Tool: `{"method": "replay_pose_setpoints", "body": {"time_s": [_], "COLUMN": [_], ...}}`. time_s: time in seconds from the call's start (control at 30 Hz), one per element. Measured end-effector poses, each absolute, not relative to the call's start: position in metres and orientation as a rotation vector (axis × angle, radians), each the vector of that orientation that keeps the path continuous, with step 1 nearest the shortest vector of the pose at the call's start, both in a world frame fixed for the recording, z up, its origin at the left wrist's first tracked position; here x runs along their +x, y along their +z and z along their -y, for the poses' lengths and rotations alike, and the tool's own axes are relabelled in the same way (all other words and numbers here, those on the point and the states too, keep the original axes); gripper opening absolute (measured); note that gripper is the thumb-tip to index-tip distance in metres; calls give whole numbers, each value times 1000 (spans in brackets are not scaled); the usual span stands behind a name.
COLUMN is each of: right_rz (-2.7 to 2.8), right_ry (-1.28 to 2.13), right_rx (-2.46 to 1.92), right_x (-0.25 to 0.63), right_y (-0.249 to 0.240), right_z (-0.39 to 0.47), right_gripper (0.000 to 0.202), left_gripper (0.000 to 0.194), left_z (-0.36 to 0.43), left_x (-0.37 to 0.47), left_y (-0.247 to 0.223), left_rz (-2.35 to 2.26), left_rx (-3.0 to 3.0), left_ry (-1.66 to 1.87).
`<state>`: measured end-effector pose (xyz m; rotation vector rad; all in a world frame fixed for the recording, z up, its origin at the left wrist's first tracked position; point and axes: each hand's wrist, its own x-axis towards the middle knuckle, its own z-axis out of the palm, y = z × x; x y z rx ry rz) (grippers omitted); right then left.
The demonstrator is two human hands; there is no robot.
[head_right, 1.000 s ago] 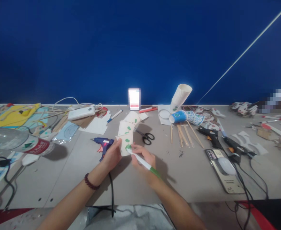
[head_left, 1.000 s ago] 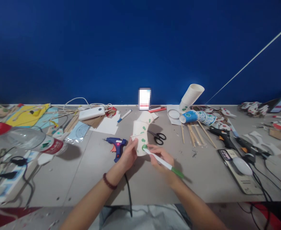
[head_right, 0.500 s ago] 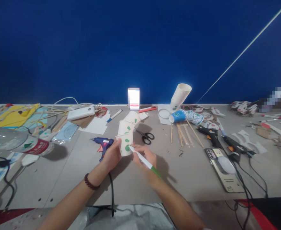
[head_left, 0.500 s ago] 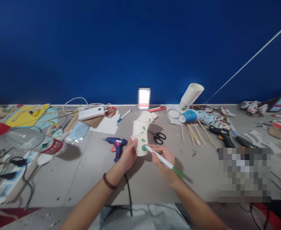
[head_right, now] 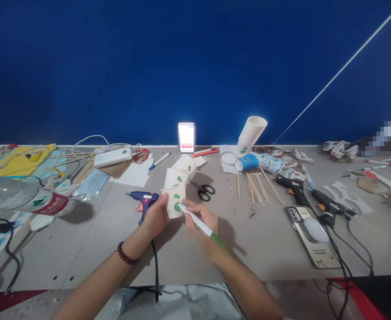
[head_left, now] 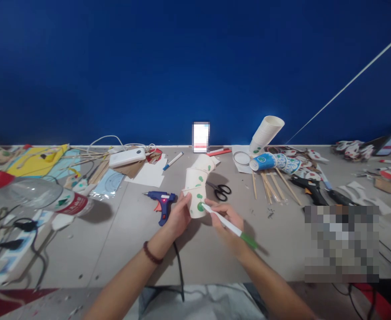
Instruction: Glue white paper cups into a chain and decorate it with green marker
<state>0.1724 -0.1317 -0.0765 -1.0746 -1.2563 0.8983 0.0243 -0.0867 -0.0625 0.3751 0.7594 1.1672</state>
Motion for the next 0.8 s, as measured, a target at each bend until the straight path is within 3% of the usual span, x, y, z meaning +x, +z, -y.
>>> {"method": "replay_pose_setpoints", "body": {"time_s": [0.8], "right_rz": [1199], "right_ry": [971], "right_rx": [-1044], "right_x": [175], "right_y": [-77], "right_z": [131], "right_gripper": [6], "left_gripper": [50], "left_z": [87], "left_x": [23], "left_y": [-64], "left_rz": [-762], "left_rx": [354], "left_ry": [1127]}}
